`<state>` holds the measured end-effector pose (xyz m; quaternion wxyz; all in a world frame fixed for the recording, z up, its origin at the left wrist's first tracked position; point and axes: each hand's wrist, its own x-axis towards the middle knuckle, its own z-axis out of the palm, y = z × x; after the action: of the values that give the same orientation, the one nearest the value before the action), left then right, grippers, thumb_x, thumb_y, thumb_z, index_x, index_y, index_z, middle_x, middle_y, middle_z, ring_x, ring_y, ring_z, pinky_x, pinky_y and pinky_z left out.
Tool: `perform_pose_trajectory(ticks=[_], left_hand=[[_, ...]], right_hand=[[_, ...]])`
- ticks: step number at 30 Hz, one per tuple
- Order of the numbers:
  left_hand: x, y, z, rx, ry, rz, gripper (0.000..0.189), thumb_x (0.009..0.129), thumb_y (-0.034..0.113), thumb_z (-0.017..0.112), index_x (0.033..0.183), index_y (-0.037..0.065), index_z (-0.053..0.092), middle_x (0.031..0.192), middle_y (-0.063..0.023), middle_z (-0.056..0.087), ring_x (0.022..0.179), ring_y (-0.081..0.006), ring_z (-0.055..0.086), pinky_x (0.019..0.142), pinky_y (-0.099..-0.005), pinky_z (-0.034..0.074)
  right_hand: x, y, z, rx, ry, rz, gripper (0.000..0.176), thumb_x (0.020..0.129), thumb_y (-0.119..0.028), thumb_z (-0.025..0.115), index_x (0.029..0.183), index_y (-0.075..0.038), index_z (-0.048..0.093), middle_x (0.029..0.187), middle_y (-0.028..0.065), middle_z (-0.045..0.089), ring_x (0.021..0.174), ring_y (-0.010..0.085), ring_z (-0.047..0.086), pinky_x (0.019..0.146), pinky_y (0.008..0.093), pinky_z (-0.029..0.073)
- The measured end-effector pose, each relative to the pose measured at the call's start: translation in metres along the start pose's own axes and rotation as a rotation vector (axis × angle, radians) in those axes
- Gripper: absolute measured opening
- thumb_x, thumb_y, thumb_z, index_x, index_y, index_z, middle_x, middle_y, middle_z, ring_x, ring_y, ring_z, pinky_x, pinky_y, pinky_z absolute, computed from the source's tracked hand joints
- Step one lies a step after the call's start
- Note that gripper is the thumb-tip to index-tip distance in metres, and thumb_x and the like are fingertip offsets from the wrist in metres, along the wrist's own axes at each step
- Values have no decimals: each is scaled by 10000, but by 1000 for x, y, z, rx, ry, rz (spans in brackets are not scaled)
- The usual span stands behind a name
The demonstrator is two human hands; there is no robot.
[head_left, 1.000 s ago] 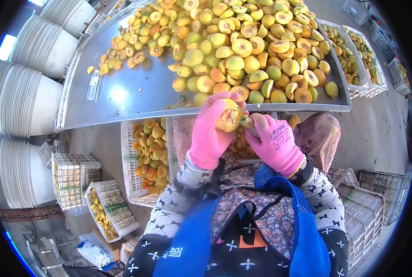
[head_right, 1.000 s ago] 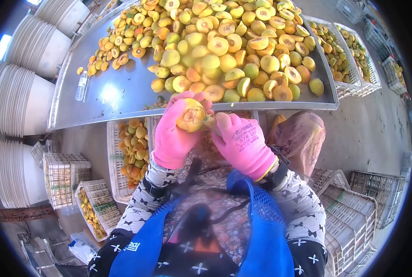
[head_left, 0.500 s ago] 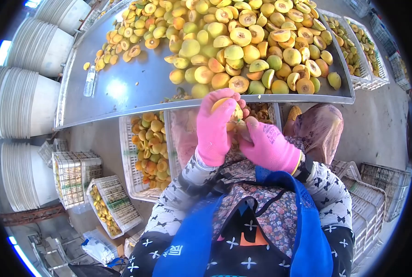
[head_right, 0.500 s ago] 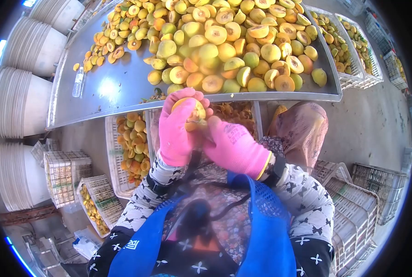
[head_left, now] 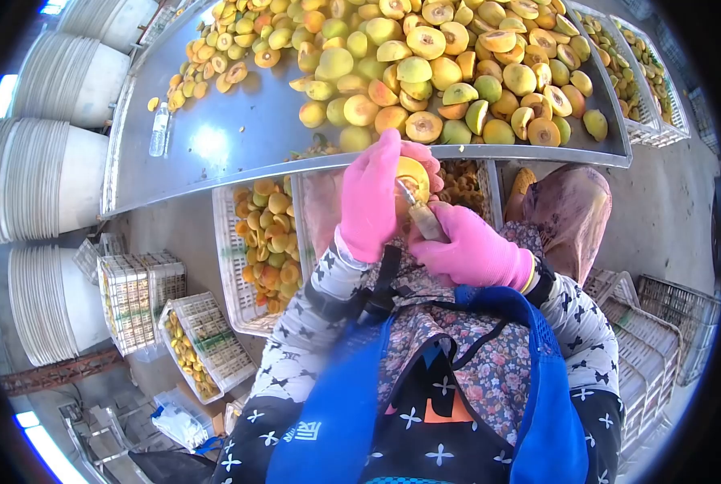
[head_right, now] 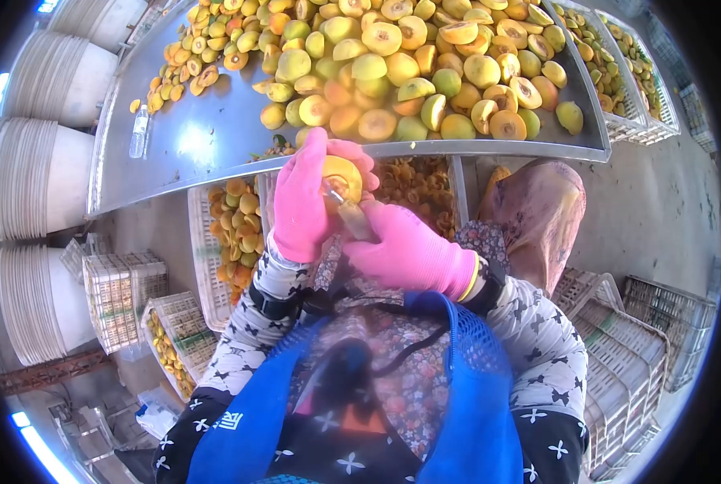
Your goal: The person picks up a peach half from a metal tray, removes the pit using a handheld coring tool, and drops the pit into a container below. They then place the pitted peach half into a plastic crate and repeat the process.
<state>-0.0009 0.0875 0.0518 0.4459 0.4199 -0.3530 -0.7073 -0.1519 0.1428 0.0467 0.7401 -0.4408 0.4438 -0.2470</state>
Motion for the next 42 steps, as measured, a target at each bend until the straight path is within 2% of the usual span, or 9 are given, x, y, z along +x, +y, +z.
perform_pose_trajectory(ticks=[6, 9, 15, 19, 22, 24, 33, 37, 42], left_hand=[[-1, -24, -4, 395, 132, 457, 511, 1044, 453, 408, 988, 2, 640, 902, -140, 689, 714, -201, 669, 628, -297, 550], [-3, -10, -3, 96, 24, 72, 477, 1062, 379, 422, 927, -21, 645, 835, -132, 676, 678, -207, 663, 646, -308, 545], [-1, -1, -25, 271, -287, 130, 403, 1032, 327, 497, 962, -40, 648, 855, -132, 684, 731, -191, 673, 711, -312, 550], [-25, 36, -91, 303, -134, -31, 259, 961, 203, 626, 1069, -26, 682, 970, -118, 696, 831, -173, 680, 806, -292, 545], [-25, 51, -177, 1246, 166, 422, 243, 956, 184, 634, 1134, 29, 695, 1066, -109, 695, 932, -189, 674, 829, -294, 544], [-9, 61, -188, 1096, 297, 483, 246, 953, 195, 638, 1138, 45, 699, 1097, -115, 693, 990, -225, 670, 847, -322, 546], [146, -32, -107, 1797, 426, 447, 525, 805, 356, 754, 1255, 117, 628, 1278, -122, 560, 1173, -319, 523, 1014, -439, 420], [145, -38, -113, 1483, 268, 549, 395, 794, 309, 738, 1141, 156, 629, 1252, -121, 532, 1243, -362, 423, 1047, -498, 338], [129, -32, -115, 944, 103, 648, 400, 844, 69, 674, 1230, 46, 569, 1046, -90, 643, 898, -234, 645, 717, -351, 548]], right_hand=[[2, 4, -7, 134, -196, 50, 159, 899, -158, 625, 965, -32, 552, 639, 15, 549, 483, 104, 523, 441, 252, 392], [-2, 3, -14, 266, -282, 34, 150, 886, -148, 632, 930, -19, 570, 629, 14, 544, 474, 105, 508, 431, 249, 377], [-1, 10, -24, 344, -502, 111, 148, 871, -129, 667, 921, -2, 610, 632, 13, 552, 471, 97, 497, 435, 235, 369], [-6, 13, -34, 163, -405, 162, 171, 894, -166, 697, 962, -30, 618, 660, 12, 582, 493, 76, 518, 443, 218, 381], [-10, 14, -61, -121, -191, 296, 207, 883, -201, 692, 958, -26, 610, 709, 14, 622, 528, 94, 570, 484, 235, 447], [-3, 20, -76, -332, -27, 307, 235, 865, -212, 689, 952, -11, 606, 717, 30, 629, 543, 106, 586, 502, 249, 471], [-34, -6, -99, -501, 342, 59, 323, 852, -208, 686, 1084, 9, 633, 762, 104, 643, 626, 180, 630, 589, 317, 494], [-34, 10, -89, -508, 334, -29, 366, 859, -215, 695, 1136, 9, 609, 845, 171, 669, 791, 299, 671, 728, 376, 509], [-7, 17, -67, -579, 452, -435, 396, 883, -239, 689, 1179, 4, 589, 935, 209, 678, 874, 370, 673, 763, 412, 531]])
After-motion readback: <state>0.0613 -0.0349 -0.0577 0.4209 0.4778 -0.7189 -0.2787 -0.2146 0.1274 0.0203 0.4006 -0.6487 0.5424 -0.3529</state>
